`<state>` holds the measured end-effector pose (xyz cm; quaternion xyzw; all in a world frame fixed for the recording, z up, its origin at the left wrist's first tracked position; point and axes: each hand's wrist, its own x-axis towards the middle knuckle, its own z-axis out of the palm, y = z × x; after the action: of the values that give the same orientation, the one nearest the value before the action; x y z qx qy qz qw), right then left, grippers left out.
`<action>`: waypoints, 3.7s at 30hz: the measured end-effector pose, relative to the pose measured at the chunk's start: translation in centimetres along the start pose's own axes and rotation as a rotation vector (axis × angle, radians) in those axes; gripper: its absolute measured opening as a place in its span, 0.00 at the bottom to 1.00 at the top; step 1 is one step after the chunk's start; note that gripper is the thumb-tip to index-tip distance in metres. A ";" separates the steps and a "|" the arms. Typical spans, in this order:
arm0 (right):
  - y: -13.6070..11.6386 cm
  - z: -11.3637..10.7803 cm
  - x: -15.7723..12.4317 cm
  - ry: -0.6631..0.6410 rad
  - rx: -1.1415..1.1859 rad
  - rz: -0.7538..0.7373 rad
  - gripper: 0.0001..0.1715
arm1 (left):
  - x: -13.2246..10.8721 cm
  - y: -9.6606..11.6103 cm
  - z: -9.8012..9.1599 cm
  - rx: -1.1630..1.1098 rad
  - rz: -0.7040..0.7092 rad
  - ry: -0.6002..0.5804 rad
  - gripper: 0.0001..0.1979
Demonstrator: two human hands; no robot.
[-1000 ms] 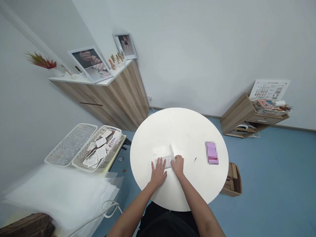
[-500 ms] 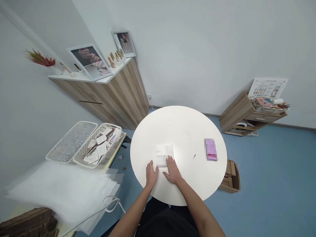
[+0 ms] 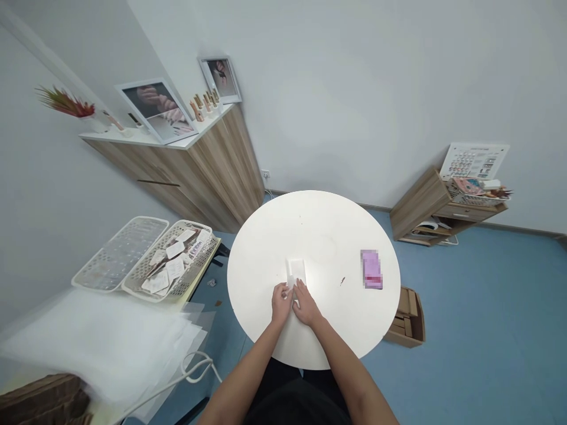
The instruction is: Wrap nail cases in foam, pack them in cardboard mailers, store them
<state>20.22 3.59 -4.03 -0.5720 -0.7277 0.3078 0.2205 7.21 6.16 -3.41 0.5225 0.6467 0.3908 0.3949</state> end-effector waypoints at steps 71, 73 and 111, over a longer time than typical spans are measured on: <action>4.2 -6.1 8.2 -0.141 -0.516 -0.148 0.32 | 6.1 2.8 0.4 0.894 0.367 -0.286 0.33; 3.8 -6.5 8.5 -0.106 -0.507 -0.214 0.30 | 4.8 2.8 -1.5 0.824 0.331 -0.197 0.30; -53.5 30.2 4.8 -0.898 -0.228 -1.168 0.14 | -27.1 -10.7 -57.6 0.798 -0.358 0.591 0.10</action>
<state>-38.52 -6.05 11.75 0.0691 -0.9607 0.2671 -0.0313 -45.78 -27.42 11.59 0.3809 0.9082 0.1715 0.0267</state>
